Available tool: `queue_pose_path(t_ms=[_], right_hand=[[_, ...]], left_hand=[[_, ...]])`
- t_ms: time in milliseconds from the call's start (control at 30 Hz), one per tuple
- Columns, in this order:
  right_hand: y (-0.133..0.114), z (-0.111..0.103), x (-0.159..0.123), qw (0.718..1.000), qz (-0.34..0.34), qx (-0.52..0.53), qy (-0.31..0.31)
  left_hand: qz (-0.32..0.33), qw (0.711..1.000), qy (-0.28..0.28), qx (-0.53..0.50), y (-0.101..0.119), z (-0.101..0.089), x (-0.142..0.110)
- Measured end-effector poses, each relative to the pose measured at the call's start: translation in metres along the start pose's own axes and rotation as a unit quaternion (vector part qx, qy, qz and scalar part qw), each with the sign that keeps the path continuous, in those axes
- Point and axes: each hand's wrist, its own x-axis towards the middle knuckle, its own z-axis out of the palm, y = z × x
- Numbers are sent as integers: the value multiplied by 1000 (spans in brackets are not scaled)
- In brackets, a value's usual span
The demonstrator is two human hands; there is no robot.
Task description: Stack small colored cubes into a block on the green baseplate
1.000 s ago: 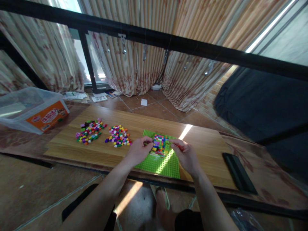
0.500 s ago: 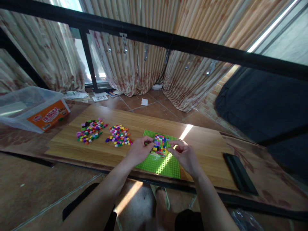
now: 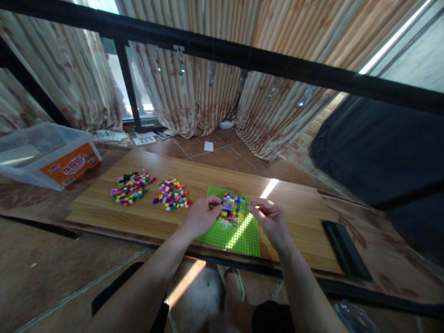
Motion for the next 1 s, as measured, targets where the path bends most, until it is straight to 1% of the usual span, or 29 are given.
queue_pose_path(t_ms=[67,100,200,267,367,500,667,867,1000], right_hand=[[1,1,2,999,33,12,35],[2,2,2,998,56,16,40],[3,10,1,991,126,32,25],[3,16,-2,988,150,39,16],[1,23,-5,987,155,49,3],[1,25,-5,984,163,69,-3],[4,25,-5,982,168,90,6],[3,28,-5,976,183,113,15],[5,32,-3,978,169,117,28]], left_hand=[[-3,1000,-1,1,1,0,0],[-5,1000,-1,2,1,0,0],[-7,1000,3,5,0,0,0],[-8,1000,2,5,0,1,0],[-9,1000,-1,-1,0,1,0],[-6,1000,-2,-1,3,0,0],[-13,1000,-1,-2,6,0,0],[-18,1000,3,-3,3,3,0],[-20,1000,14,0,2,4,-1]])
